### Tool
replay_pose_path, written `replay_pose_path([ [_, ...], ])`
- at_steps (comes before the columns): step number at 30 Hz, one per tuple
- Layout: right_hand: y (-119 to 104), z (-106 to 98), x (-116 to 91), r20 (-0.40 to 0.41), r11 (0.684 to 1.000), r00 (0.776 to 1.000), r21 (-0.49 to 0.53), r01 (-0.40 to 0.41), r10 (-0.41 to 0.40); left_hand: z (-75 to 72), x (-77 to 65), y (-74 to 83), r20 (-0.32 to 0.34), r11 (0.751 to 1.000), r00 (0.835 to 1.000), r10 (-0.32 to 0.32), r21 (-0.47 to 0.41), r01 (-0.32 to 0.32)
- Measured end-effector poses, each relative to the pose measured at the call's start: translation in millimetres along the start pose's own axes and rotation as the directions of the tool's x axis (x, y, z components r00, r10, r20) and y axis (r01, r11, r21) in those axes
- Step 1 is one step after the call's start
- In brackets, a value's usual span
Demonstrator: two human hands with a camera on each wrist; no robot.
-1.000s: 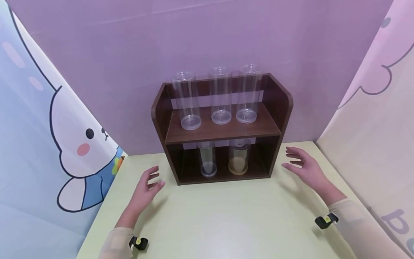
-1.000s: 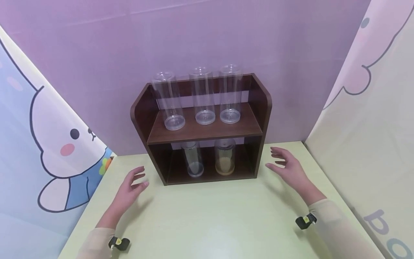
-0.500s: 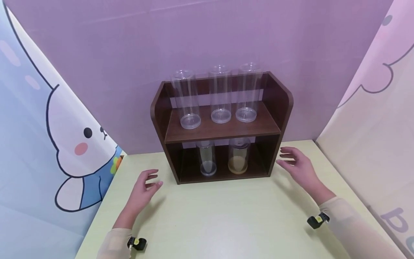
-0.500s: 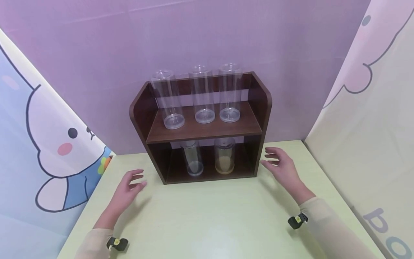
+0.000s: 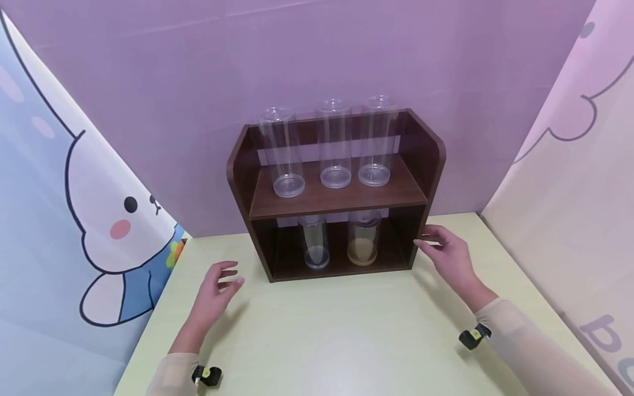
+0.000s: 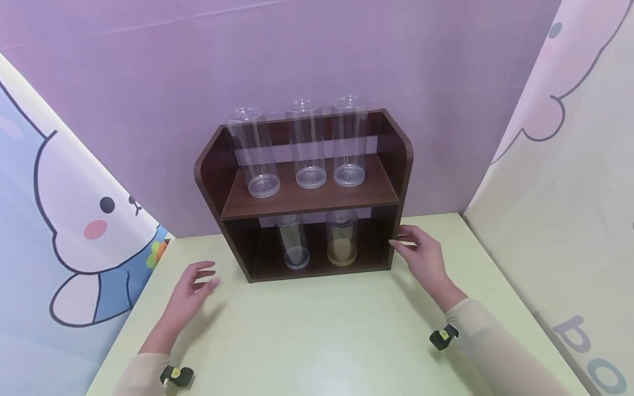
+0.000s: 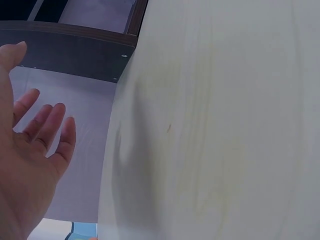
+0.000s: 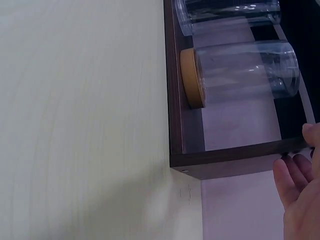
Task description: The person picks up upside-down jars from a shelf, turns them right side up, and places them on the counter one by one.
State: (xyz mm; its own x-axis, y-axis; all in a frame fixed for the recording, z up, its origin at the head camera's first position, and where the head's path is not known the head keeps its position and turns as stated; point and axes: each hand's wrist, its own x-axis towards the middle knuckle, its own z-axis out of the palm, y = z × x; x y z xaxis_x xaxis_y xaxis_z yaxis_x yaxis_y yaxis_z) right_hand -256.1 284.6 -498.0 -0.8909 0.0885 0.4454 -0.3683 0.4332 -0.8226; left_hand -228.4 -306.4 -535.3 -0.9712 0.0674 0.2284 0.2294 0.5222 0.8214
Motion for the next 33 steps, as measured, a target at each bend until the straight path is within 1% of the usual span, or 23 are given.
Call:
replay_pose_path([
  [7,1,5,-1,-0.048,0.998,0.998,-0.041,-0.044,0.042,-3.5,-6.0,2.2,0.004,1.0,1.0,-0.01,0.013,0.01],
  [11,0,8,-1,-0.065,0.997,0.996,-0.049,-0.059,0.056,-3.7,-10.6,6.7,0.041,1.0,0.999,-0.018,0.007,0.018],
  [15,-2,10,-1,-0.088,0.996,0.994,-0.053,-0.076,0.071,-1.2,-13.4,13.3,0.082,1.0,0.997,-0.012,0.007,0.011],
  [21,-1,13,-2,-0.106,0.993,0.988,-0.031,-0.112,0.108,4.4,-15.4,18.8,0.106,1.0,0.994,-0.02,0.014,0.018],
  [24,-1,13,-2,-0.11,0.993,0.988,-0.027,-0.113,0.11,8.4,-16.1,19.5,0.116,1.0,0.993,-0.015,0.013,0.014],
  [29,-1,14,-2,-0.117,0.994,0.988,-0.015,-0.104,0.102,18.0,-16.1,20.1,0.138,1.0,0.99,0.009,0.002,-0.01],
  [33,-2,14,-1,-0.123,0.994,0.987,-0.011,-0.105,0.103,27.5,-15.3,21.4,0.158,0.999,0.987,0.034,-0.026,-0.03],
])
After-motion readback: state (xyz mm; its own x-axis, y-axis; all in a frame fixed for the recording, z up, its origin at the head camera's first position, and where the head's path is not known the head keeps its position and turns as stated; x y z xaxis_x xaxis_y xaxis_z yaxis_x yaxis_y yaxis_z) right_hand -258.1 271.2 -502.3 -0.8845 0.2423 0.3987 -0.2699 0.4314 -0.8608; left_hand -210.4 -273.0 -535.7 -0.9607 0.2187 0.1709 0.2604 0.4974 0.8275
